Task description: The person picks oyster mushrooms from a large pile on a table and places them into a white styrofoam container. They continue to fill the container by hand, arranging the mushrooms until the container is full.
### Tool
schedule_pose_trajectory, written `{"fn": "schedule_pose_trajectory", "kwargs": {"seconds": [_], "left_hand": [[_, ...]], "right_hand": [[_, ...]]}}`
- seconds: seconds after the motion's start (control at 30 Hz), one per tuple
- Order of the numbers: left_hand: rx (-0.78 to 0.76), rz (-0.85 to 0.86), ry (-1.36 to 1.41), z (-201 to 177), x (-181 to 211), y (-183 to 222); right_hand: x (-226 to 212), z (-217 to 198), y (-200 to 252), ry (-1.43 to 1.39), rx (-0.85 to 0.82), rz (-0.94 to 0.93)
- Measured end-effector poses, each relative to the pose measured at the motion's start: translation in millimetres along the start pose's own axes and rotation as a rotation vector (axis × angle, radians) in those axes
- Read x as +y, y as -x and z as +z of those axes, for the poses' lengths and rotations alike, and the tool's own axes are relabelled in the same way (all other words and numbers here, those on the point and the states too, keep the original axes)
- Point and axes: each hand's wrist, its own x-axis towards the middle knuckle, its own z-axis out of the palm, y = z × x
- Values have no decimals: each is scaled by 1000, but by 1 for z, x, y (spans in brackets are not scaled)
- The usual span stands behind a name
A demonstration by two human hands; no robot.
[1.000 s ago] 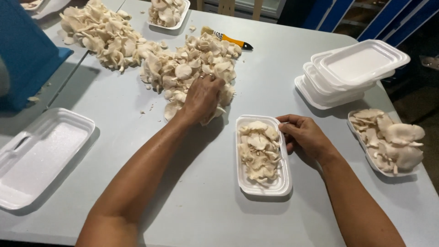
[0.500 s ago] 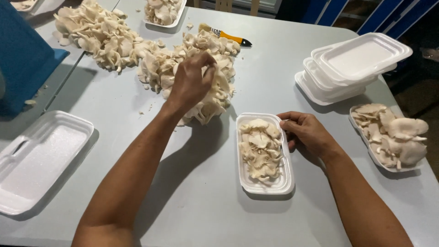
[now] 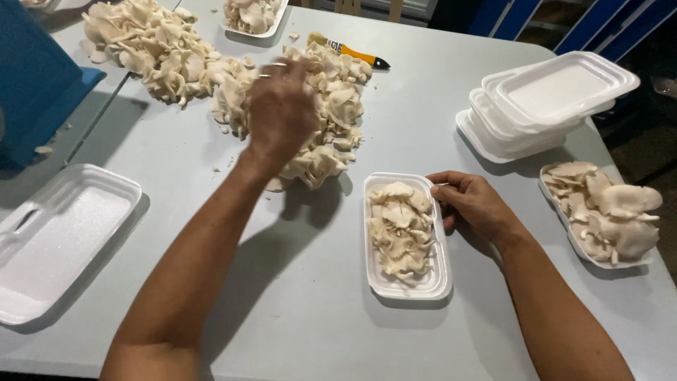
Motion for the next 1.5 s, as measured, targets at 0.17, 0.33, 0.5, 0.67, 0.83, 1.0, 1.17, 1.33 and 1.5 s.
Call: {"fn": "schedule_pose_trajectory", "kwargs": {"seconds": [0.17,0.33,0.5,0.67,0.83,1.0,1.17,1.33,1.5], "left_hand": [[-515,291,146,9,40,34],[-726,255,26,20,11,41],[-663,201,-154,25,-36,40],[-823,85,-317,1,-30,22],[-991,27,-275,-23,-6,15],[-760,98,-139,-33,9,13],[-433,183,-152,49,33,43],[-355,224,-73,90,44,75],[-342,246,-70,69,45,73]], "right_hand": [[19,-4,-9,-103,-52,-165],[20,-5,-10,-84,-57,-180],[23,-7,-14,-63,-44,-165],[14,0,-3,-82,-33,-166],[16,-4,-7,-49,-52,-154],[21,-9,-11,-72,-39,-173],[23,-6,-13,-75,-41,-183],[16,-1,-6,-62,-37,-173],[18,3,-3,-116,-5,-177]]}}
